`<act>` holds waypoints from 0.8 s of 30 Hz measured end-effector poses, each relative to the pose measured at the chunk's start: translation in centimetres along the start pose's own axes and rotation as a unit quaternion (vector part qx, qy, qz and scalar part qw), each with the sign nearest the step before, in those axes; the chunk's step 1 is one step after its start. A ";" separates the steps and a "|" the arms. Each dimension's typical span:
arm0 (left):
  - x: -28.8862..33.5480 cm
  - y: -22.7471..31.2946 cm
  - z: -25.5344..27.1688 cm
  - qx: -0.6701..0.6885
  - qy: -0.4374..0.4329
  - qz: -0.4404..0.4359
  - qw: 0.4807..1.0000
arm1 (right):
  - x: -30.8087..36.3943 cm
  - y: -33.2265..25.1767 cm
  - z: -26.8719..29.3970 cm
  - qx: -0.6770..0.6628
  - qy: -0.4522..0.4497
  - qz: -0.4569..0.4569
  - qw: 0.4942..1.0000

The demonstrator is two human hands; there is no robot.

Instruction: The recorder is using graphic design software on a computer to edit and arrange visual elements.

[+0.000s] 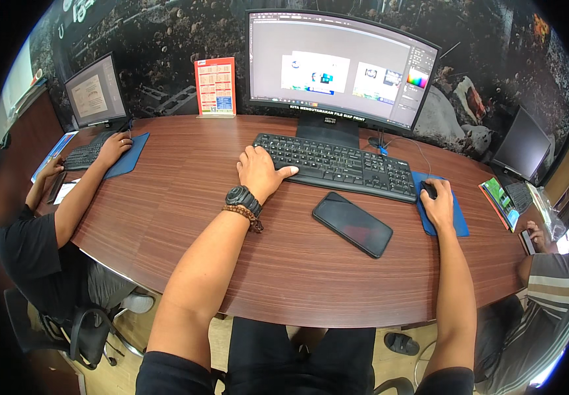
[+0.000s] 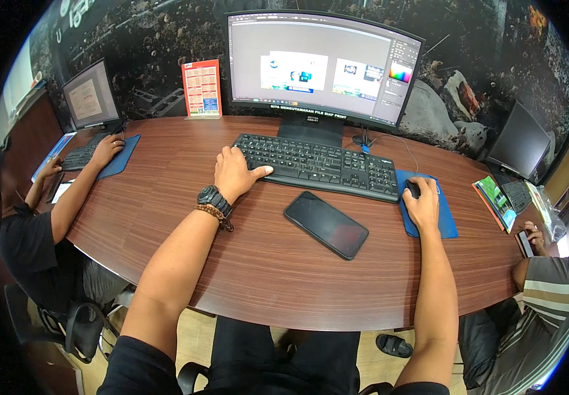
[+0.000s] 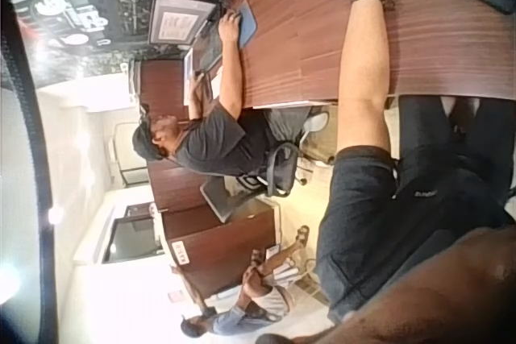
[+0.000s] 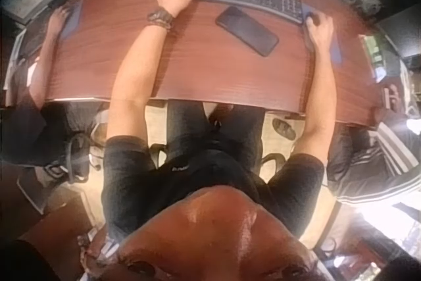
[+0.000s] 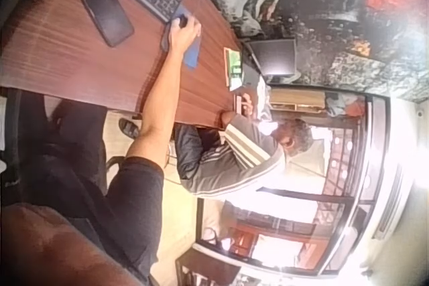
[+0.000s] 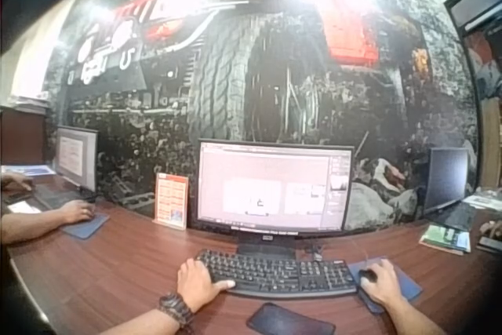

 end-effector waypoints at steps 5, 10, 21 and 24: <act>0.0 0.1 0.0 0.005 -0.010 0.005 1.000 | 0.0 0.2 -0.1 -0.005 -0.001 -0.004 1.000; 0.0 0.1 0.1 0.011 -0.011 0.005 1.000 | -0.1 0.4 -0.1 -0.002 -0.003 0.002 1.000; 0.0 0.1 0.1 0.010 -0.012 0.008 1.000 | 0.0 -0.1 0.0 -0.001 -0.004 -0.006 1.000; 0.0 0.2 0.1 0.007 -0.014 0.008 1.000 | 0.0 0.1 0.0 0.003 -0.001 -0.004 1.000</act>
Point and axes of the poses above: each hand's wrist, its own x-axis away from the middle knuckle, its own z-axis out of the back of the hand, y = z × x, the point moved 3 cm from there along -x, towards the middle knuckle, and after that the axes turned 8 degrees about -z, right-handed, at the moved point
